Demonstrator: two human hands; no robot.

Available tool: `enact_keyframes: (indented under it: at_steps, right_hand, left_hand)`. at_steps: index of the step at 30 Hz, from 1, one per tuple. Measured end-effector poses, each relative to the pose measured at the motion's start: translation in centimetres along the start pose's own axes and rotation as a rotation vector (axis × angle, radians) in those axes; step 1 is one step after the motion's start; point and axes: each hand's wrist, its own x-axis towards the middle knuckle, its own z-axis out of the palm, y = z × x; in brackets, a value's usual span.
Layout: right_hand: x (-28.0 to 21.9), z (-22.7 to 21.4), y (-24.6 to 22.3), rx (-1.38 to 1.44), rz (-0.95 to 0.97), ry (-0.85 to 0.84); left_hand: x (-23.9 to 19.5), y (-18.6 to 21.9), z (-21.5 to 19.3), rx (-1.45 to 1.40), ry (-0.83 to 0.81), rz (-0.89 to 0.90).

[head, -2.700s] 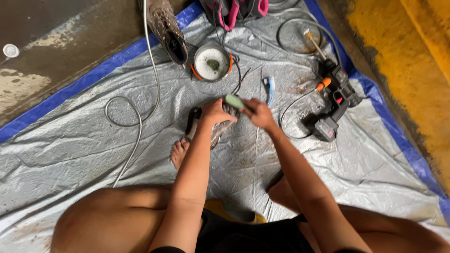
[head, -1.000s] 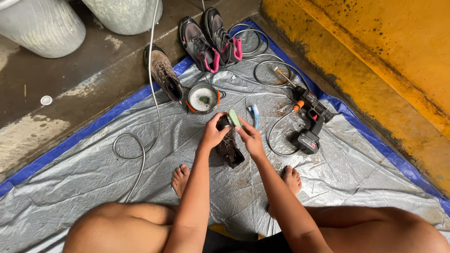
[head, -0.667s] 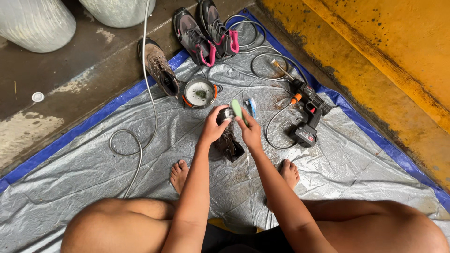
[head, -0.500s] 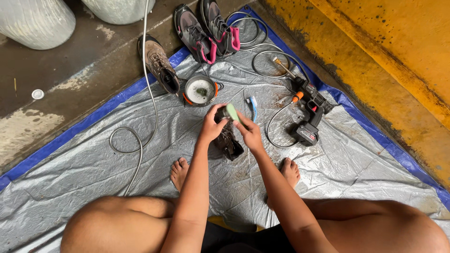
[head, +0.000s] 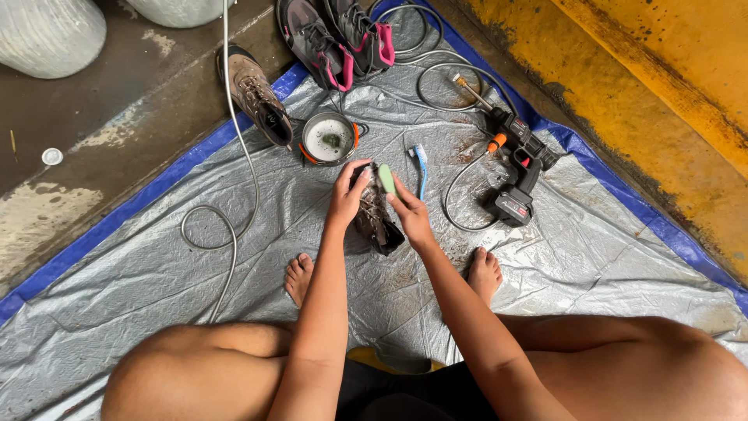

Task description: The person scrubs a brown hiking boot with a green brush, repeatedly dipping it into a small container of soapy water. The person scrubs the toe, sides, and laces of the boot while sitting on a tarp.

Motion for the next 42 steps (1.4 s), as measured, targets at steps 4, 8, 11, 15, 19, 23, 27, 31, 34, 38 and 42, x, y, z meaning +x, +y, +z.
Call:
enact_keyframes:
  at_steps: [4, 8, 11, 15, 19, 23, 27, 31, 34, 38, 42]
  right_hand:
    - [2.0, -1.2, 2.9, -0.081, 0.03, 0.05]
    - [2.7, -1.4, 1.7, -0.113, -0.043, -0.022]
    - [3.3, -2.0, -0.1, -0.262, -0.018, -0.019]
    - [6.4, -3.4, 2.9, -0.265, 0.057, 0.114]
    - [5.8, -2.4, 0.7, -0.412, -0.213, 0.041]
    - [5.1, -2.7, 0.2, -0.323, -0.135, 0.033]
    - [5.7, -4.4, 0.3, -0.381, 0.105, 0.158]
    - [5.3, -2.7, -0.7, -0.389, -0.195, 0.037]
    - [6.0, -3.0, 0.6, -0.361, -0.206, -0.001]
    - [5.2, -4.3, 0.6, -0.48, -0.198, -0.032]
    - [5.4, -4.7, 1.4, -0.664, -0.625, -0.206]
  left_hand:
    - [0.4, -0.6, 0.0, -0.005, 0.025, 0.02]
    - [0.5, -1.6, 0.3, -0.054, 0.02, -0.004]
    - [0.0, -2.5, 0.6, -0.089, 0.02, 0.009]
    - [0.1, -2.2, 0.2, -0.113, 0.033, 0.017]
    - [0.0, -2.7, 0.9, -0.117, 0.012, 0.027]
    - [-0.1, -1.8, 0.6, -0.123, 0.037, 0.006]
    - [0.1, -1.3, 0.1, -0.124, 0.047, -0.013]
    - [0.0, -2.2, 0.8, -0.135, 0.034, -0.018]
    - [0.0, -2.0, 0.3, -0.126, 0.047, -0.025]
    - [0.0, -1.9, 0.0, -0.142, 0.062, -0.028]
    - [0.0, -1.4, -0.3, -0.135, 0.064, -0.045]
